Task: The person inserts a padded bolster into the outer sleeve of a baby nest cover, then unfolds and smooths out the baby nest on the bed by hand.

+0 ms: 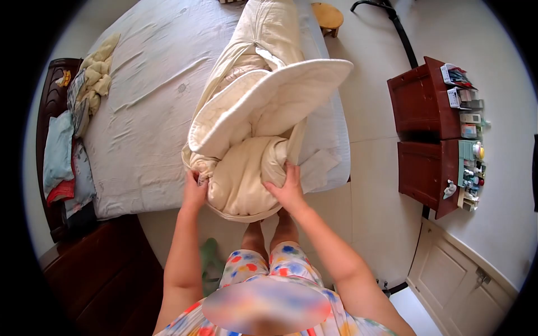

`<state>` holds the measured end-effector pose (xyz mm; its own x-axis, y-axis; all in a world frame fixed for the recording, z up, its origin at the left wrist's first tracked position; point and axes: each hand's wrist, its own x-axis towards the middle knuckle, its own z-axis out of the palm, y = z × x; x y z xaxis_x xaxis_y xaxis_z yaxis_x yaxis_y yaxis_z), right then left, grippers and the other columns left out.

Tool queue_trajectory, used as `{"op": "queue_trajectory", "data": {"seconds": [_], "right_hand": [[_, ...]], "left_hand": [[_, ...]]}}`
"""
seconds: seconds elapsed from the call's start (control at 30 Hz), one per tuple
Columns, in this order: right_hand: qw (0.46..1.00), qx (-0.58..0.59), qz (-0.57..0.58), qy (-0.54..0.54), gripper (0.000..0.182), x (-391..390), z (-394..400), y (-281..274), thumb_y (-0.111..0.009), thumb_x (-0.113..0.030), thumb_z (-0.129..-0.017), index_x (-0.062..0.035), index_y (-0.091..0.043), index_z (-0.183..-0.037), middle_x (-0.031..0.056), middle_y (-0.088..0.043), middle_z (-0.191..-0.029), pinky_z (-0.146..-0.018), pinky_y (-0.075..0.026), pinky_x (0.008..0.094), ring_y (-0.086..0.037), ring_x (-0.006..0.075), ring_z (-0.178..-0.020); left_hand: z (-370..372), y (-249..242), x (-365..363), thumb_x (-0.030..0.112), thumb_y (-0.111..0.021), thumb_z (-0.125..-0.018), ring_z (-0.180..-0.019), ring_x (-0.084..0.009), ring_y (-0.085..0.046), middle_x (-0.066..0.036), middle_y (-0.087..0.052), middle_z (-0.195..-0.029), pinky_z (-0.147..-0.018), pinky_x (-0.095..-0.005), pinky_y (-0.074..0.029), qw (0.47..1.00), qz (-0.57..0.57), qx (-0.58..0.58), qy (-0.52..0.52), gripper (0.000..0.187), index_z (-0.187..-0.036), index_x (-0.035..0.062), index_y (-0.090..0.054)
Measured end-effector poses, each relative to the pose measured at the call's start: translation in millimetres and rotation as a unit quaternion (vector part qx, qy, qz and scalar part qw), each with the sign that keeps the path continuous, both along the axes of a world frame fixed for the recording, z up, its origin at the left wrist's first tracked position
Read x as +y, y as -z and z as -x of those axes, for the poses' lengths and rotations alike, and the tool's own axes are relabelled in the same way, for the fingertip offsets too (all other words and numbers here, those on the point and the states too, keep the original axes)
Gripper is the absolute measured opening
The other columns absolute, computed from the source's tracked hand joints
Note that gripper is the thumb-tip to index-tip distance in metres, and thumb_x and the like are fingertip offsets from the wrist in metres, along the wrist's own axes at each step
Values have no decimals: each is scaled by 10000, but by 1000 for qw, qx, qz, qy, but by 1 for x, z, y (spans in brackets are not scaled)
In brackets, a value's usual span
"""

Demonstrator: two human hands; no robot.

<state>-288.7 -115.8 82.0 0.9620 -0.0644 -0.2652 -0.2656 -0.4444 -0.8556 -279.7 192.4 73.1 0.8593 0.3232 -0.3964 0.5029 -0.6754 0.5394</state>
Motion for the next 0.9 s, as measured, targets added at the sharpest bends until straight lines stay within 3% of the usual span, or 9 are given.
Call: {"op": "queue_trajectory", "data": {"seconds": [0.1,0.13,0.23,0.33,0.43,0.57,0.67,0.77,0.9], "right_hand": [[999,-6,-13,-52,826,30,-1,-24,-774,-332,-696,-21,-376,-1349,195,-404,-1228,-956,-413,437,-458,410,-1114],[997,1,-18,-81,822,40,-4,-35,-774,-333,-699,-8,-378,-1342,191,-398,-1232,-957,-408,438,-457,405,-1112],[990,-31,-16,-140,802,74,-3,-49,-771,-336,-697,-62,-396,-1350,174,-393,-1233,-961,-395,449,-452,411,-1097],[978,-54,-28,-197,771,101,-5,-46,-758,-305,-709,-165,-408,-1382,146,-389,-1252,-985,-382,428,-479,371,-1092],[963,-13,-95,-250,758,118,-6,-46,-746,-281,-727,-191,-405,-1399,128,-386,-1264,-1003,-371,425,-506,308,-1094],[930,8,-251,-269,686,137,-2,-44,-743,-272,-753,-140,-455,-1361,122,-409,-1235,-958,-417,350,-547,227,-1000],[920,153,-332,-142,618,137,-19,-37,-751,-273,-747,-54,-505,-1269,133,-468,-1179,-883,-457,326,-534,232,-1011],[996,25,-79,-17,602,147,-44,-65,-745,-325,-757,13,-514,-1199,163,-526,-1131,-871,-468,368,-558,285,-1003],[985,-96,140,32,526,178,-76,-40,-695,-303,-762,33,-522,-1129,214,-560,-1135,-846,-469,427,-568,362,-999]], "left_hand": [[-7,-68,-22,111,-652,-819,-1016,-253,-531,-137,-556,-1045,-911,-362,-418,970,-123,-175,115,413,-1193,29,-496],[-10,-94,-36,177,-628,-849,-1167,-320,-479,-182,-524,-1216,-987,-401,-374,976,-54,-162,133,504,-1298,26,-455],[-10,-106,-64,172,-637,-837,-1270,-347,-397,-172,-448,-1357,-1012,-438,-343,971,118,-134,156,563,-1346,51,-429],[-15,-87,-59,132,-626,-834,-1261,-371,-421,-209,-467,-1346,-995,-435,-368,986,-76,-95,115,613,-1391,46,-386],[-20,-72,-13,103,-618,-830,-1170,-392,-500,-244,-537,-1248,-958,-423,-404,996,33,-63,52,582,-1363,18,-401],[-5,-58,32,90,-606,-829,-1080,-404,-549,-245,-596,-1130,-908,-436,-431,996,29,-73,52,477,-1286,39,-478],[9,-45,56,116,-604,-835,-1044,-412,-557,-233,-608,-1104,-877,-447,-441,993,30,-91,72,443,-1262,59,-499],[15,-51,56,141,-602,-842,-1017,-421,-558,-216,-611,-1104,-859,-455,-446,993,39,-67,88,412,-1236,58,-513],[24,-41,52,120,-638,-794,-1012,-403,-565,-196,-613,-1095,-869,-461,-449,987,12,-110,112,413,-1194,68,-546]]}}
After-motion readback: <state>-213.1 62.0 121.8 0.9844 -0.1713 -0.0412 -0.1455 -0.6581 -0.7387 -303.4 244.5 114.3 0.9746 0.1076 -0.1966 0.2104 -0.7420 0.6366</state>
